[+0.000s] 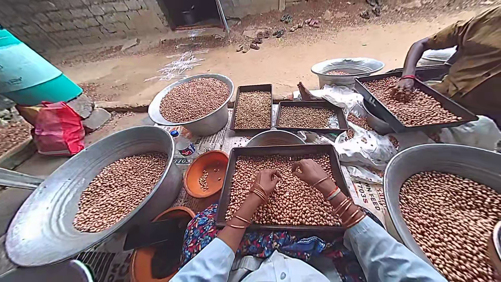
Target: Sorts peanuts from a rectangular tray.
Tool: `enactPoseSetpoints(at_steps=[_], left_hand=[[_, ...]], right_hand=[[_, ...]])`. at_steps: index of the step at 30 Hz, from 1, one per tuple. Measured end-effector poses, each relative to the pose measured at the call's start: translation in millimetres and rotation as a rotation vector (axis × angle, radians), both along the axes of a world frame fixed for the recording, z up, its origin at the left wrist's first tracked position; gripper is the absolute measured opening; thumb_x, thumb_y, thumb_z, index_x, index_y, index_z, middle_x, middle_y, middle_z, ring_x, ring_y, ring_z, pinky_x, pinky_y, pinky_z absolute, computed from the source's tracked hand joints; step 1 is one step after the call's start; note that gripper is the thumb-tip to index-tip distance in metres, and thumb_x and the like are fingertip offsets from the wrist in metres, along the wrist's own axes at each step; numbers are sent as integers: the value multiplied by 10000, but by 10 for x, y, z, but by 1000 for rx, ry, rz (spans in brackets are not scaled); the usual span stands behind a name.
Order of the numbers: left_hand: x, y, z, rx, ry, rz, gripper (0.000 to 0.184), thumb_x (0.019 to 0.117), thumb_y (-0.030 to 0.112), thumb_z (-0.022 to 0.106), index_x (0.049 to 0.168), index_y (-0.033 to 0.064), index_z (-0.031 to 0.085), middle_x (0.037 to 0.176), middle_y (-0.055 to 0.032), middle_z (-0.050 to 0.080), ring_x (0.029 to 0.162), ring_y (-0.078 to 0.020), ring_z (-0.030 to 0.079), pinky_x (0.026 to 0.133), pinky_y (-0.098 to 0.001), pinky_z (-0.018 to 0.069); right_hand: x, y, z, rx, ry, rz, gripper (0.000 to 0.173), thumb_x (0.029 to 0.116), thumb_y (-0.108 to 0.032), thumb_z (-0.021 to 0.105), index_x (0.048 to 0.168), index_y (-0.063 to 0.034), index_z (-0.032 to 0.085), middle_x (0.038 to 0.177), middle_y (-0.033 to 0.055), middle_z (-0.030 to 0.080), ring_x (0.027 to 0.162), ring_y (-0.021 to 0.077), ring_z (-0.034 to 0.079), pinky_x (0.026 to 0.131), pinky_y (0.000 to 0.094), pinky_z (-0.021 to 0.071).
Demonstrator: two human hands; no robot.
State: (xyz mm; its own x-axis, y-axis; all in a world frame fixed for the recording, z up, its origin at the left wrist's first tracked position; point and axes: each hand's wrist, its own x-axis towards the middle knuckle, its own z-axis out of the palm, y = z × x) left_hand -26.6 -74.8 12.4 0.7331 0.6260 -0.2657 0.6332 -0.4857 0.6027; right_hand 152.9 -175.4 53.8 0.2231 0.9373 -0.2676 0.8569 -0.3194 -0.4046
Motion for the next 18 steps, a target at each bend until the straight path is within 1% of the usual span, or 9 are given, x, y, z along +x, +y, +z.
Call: enactPoseSetpoints(at_steps=[4, 5, 6, 8, 11, 13, 15, 16, 18], left_hand=[[225, -163, -15, 42, 120, -118, 302, 997, 268, 649, 1234, 96, 726, 1260, -170, 695, 1218, -324, 642, 1091, -515, 467], [220, -147, -33, 30, 103, -107, 297, 991, 272, 659, 1215, 94, 735, 1212, -160, 712, 1174, -308, 661, 1068, -502, 485], [181, -96, -55, -2, 40, -71, 282, 979, 264, 675, 1184, 82, 743, 1086, -145, 727, 1033, -277, 681, 984, -476, 515], [26, 76, -106, -174, -190, 29, 231, 989, 176, 656, 1151, 20, 710, 910, -86, 677, 772, -156, 597, 786, -356, 507], [-219, 292, -161, -448, -467, 96, 294, 981, 40, 403, 1166, -17, 624, 845, -9, 612, 624, -46, 536, 575, -218, 454], [-288, 311, -160, -443, -430, 76, 340, 959, 46, 385, 1136, 6, 673, 803, 13, 619, 593, -39, 522, 546, -213, 438], [-266, 233, -107, -302, -235, 30, 246, 1006, 87, 517, 1146, 36, 713, 869, -45, 662, 674, -100, 541, 668, -306, 467], [-228, 187, -97, -206, -121, 5, 231, 1015, 153, 595, 1176, 55, 729, 917, -91, 703, 763, -167, 621, 780, -385, 522], [-141, 71, -75, -46, 69, -31, 271, 998, 228, 654, 1225, 103, 733, 1008, -162, 716, 942, -300, 681, 930, -511, 529]], right_hand=[[-121, -66, -141, -83, -75, 3, 262, 970, -201, 655, 1176, -55, 723, 1206, 218, 696, 1184, 402, 642, 968, 606, 493], [-129, -74, -173, -93, -74, -4, 263, 978, -210, 653, 1172, -44, 719, 1213, 222, 692, 1190, 403, 639, 971, 607, 492], [-128, -82, -194, -96, -69, -7, 264, 987, -215, 649, 1168, -35, 718, 1218, 224, 690, 1197, 403, 636, 977, 605, 489], [-104, -103, -237, -93, -55, -13, 262, 996, -208, 636, 1171, -33, 721, 1223, 222, 691, 1210, 402, 630, 995, 602, 480], [-46, -120, -306, -89, -18, -10, 266, 995, -218, 624, 1171, -50, 731, 1194, 222, 702, 1185, 410, 641, 985, 612, 479], [14, -102, -341, -89, 33, -4, 294, 995, -264, 621, 1172, -53, 725, 1153, 215, 709, 1139, 395, 656, 972, 604, 485], [128, -92, -352, 8, 192, -38, 307, 992, -284, 634, 1148, -35, 723, 968, 174, 704, 909, 323, 665, 855, 539, 511], [197, -109, -364, 112, 330, -87, 265, 990, -249, 622, 1107, -26, 706, 840, 109, 643, 748, 229, 593, 742, 448, 488], [276, -155, -367, 370, 666, -253, 140, 990, -127, 524, 1020, -43, 632, 717, -33, 524, 582, 48, 478, 573, 245, 425]])
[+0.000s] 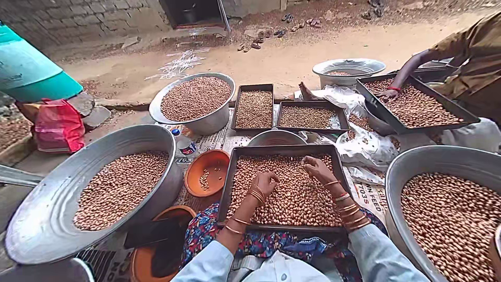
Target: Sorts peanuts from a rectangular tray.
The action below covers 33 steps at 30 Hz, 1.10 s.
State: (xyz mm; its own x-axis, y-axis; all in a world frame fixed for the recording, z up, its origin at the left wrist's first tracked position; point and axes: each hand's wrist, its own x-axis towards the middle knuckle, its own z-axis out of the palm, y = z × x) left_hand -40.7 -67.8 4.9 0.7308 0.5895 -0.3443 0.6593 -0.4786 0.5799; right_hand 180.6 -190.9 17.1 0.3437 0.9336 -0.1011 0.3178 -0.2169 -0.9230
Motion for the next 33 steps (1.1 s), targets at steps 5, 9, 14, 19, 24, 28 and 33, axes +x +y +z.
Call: enactPoseSetpoints(at_steps=[5, 9, 14, 19, 24, 28, 33], left_hand=[[100, -138, 56, 102, 160, -45, 271, 1005, 204, 631, 1238, 96, 718, 1251, -187, 690, 1211, -359, 641, 1052, -551, 484], [8, -37, 80, 87, 121, -10, 280, 998, 211, 637, 1233, 83, 717, 1163, -192, 713, 1135, -354, 668, 1028, -543, 495], [-533, 456, 468, 334, 122, 354, 286, 1013, 178, 615, 1259, 59, 697, 1223, -215, 688, 1171, -379, 653, 1035, -551, 487], [-672, 573, 702, 501, 137, 460, 360, 991, 190, 657, 1332, 76, 657, 1434, -244, 559, 1404, -439, 456, 1163, -614, 323], [-52, 152, 383, -131, -52, -66, 338, 1095, 150, 464, 1385, 41, 599, 1297, -206, 659, 1135, -305, 672, 1023, -478, 506], [224, 91, 136, -171, 106, -189, 372, 1101, 170, 465, 1423, 18, 572, 1366, -255, 616, 1270, -380, 606, 1110, -537, 434], [167, 341, 196, 213, 187, 127, 447, 1011, 181, 624, 1445, 94, 567, 1539, -229, 446, 1443, -416, 417, 1141, -534, 422]], right_hand=[[-101, -40, 166, -23, -115, -18, 170, 972, -98, 495, 1037, -43, 643, 742, -21, 511, 607, 70, 457, 596, 280, 400], [-441, -4, 146, -302, -621, 275, 262, 1000, -230, 618, 1185, -80, 726, 1079, 186, 729, 1048, 361, 687, 933, 576, 513], [-595, 0, 113, -460, -744, 340, 276, 1012, -220, 599, 1209, -60, 709, 1219, 222, 689, 1183, 406, 643, 960, 600, 497], [-569, 19, 75, -472, -727, 353, 280, 997, -231, 611, 1208, -75, 708, 1211, 203, 699, 1179, 390, 649, 957, 605, 496], [-422, -6, 87, -338, -537, 292, 312, 959, -273, 657, 1176, -56, 710, 996, 184, 700, 955, 357, 665, 870, 576, 506], [-143, -263, 59, 9, -49, 69, 145, 937, -185, 630, 1027, -78, 670, 682, -99, 495, 548, 11, 417, 553, 226, 378], [23, -649, -66, 215, 408, -183, 144, 898, -96, 430, 969, -154, 541, 720, -98, 515, 528, -6, 436, 459, 156, 342]])
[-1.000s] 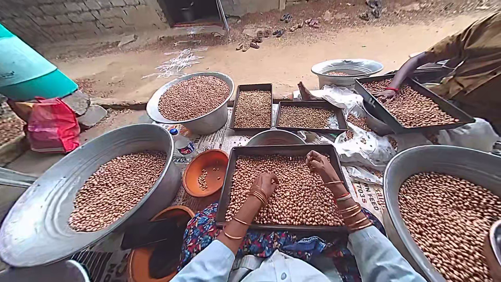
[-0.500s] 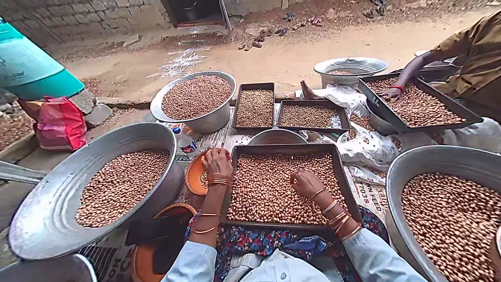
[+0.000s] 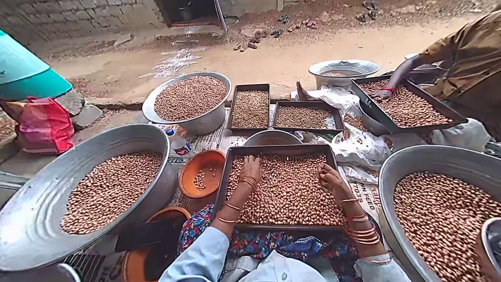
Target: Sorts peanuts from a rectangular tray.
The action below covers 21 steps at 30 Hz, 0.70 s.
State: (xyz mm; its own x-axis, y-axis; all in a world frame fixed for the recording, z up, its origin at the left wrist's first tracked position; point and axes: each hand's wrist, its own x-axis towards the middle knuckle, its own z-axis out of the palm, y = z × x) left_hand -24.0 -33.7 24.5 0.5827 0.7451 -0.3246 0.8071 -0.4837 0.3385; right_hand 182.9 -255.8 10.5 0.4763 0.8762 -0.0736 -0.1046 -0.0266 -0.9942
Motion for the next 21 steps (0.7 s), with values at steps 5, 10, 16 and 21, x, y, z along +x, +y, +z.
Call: enactPoseSetpoints(at_steps=[5, 10, 16, 21], left_hand=[[115, -249, -22, -10, -78, -181, 257, 1013, 187, 619, 1227, 101, 733, 1341, -177, 635, 1332, -349, 544, 1109, -506, 442], [266, -403, -175, 34, 60, -274, 274, 999, 176, 627, 1246, 106, 725, 1421, -161, 587, 1397, -356, 483, 1091, -517, 463], [239, -431, -198, 28, 97, -274, 313, 999, 234, 624, 1271, 99, 700, 1413, -173, 589, 1392, -372, 487, 1064, -558, 471], [162, -443, -195, -42, 135, -288, 361, 986, 326, 617, 1249, 96, 705, 1371, -182, 605, 1361, -366, 514, 1072, -564, 457]], right_hand=[[-125, 7, 146, -322, -460, 80, 147, 1006, -204, 618, 1068, -83, 676, 681, -76, 510, 552, 28, 421, 563, 246, 382], [-502, 240, 300, -501, -901, 258, 245, 998, -266, 647, 1158, -115, 752, 932, 115, 714, 866, 270, 660, 847, 492, 518], [-796, 411, 150, -695, -1044, 418, 277, 1002, -256, 617, 1210, -104, 720, 1205, 171, 706, 1158, 357, 663, 952, 564, 512], [-596, 297, 68, -505, -832, 327, 295, 970, -356, 664, 1127, -116, 735, 817, 89, 656, 769, 249, 622, 768, 469, 508]])
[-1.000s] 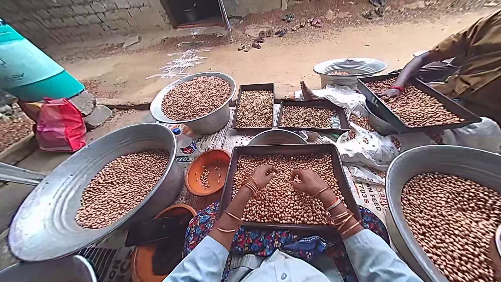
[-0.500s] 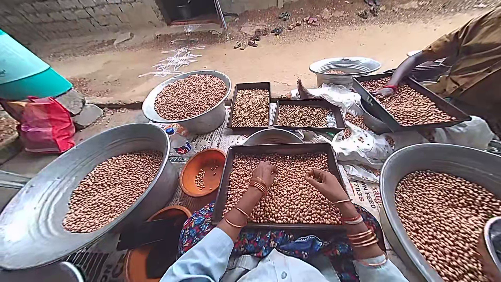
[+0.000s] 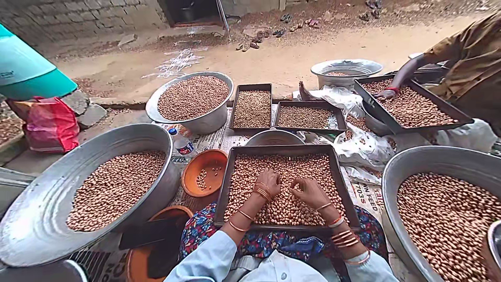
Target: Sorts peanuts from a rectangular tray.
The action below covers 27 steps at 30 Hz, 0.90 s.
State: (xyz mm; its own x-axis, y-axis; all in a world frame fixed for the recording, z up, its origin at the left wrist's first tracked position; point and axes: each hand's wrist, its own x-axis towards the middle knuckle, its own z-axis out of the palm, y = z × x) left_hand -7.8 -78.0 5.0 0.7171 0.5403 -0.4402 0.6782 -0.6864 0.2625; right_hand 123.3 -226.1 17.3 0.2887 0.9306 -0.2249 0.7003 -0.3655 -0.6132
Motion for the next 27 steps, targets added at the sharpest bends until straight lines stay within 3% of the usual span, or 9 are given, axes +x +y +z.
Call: enactPoseSetpoints(at_steps=[3, 7, 10, 13, 16, 18, 20, 23, 27], left_hand=[[-175, 221, -21, -241, -351, 205, 296, 986, 206, 619, 1155, -29, 682, 1118, -198, 692, 1069, -305, 664, 972, -501, 509], [-299, 467, -59, -734, -809, 420, 299, 981, 10, 341, 1216, -42, 518, 1023, -102, 655, 762, -128, 666, 684, -291, 560], [-185, 419, -62, -595, -659, 299, 220, 1013, 43, 532, 1194, -29, 635, 1016, -85, 674, 726, -91, 605, 677, -265, 514], [19, 241, -23, -163, -296, 132, 282, 1020, 197, 617, 1225, 29, 713, 1164, -179, 712, 1094, -296, 674, 1017, -481, 500], [137, 69, -49, 6, -159, 28, 288, 1026, 136, 572, 1264, 34, 698, 1354, -193, 640, 1303, -352, 594, 1102, -533, 459], [179, 9, -64, 43, -108, -29, 299, 1033, 112, 544, 1285, 17, 673, 1379, -203, 616, 1292, -370, 598, 1078, -540, 476], [197, -23, -53, 54, -76, -52, 316, 1038, 115, 530, 1311, 17, 655, 1395, -209, 603, 1298, -374, 593, 1080, -541, 476], [115, 44, -46, 6, -167, 30, 327, 1012, 172, 553, 1289, 40, 665, 1306, -187, 664, 1247, -343, 631, 1055, -544, 491], [-178, 327, -95, -394, -603, 291, 256, 980, 55, 492, 1176, -15, 640, 969, -123, 668, 754, -168, 632, 734, -356, 541]], right_hand=[[264, -211, -26, 359, 452, -161, 153, 924, -248, 686, 1001, -116, 684, 613, -147, 446, 499, -19, 375, 508, 195, 344], [495, -488, 7, 663, 917, -398, 92, 939, -141, 460, 966, -168, 544, 683, -109, 524, 493, -24, 434, 442, 135, 354], [555, -568, 43, 637, 853, -449, 156, 935, -66, 425, 958, -136, 563, 698, -93, 528, 503, -13, 438, 452, 142, 362], [519, -558, 66, 502, 637, -413, 103, 966, -76, 535, 990, -94, 634, 673, -96, 541, 494, -17, 426, 464, 155, 354], [422, -508, 127, 280, 213, -328, 159, 981, -219, 664, 1073, -102, 720, 685, -82, 543, 577, 30, 444, 601, 260, 400], [299, -446, 166, 186, -1, -244, 198, 980, -241, 667, 1091, -102, 753, 740, 25, 605, 654, 159, 522, 685, 396, 457], [170, -371, 196, 95, -104, -140, 216, 990, -217, 654, 1128, -91, 763, 970, 138, 735, 880, 293, 683, 855, 509, 526], [31, -269, 169, -61, -190, -2, 253, 994, -203, 632, 1206, -121, 744, 1180, 174, 722, 1128, 359, 676, 965, 562, 511], [-31, -267, 108, -112, -201, 4, 270, 992, -218, 642, 1227, -114, 728, 1201, 202, 704, 1148, 395, 665, 946, 594, 508]])
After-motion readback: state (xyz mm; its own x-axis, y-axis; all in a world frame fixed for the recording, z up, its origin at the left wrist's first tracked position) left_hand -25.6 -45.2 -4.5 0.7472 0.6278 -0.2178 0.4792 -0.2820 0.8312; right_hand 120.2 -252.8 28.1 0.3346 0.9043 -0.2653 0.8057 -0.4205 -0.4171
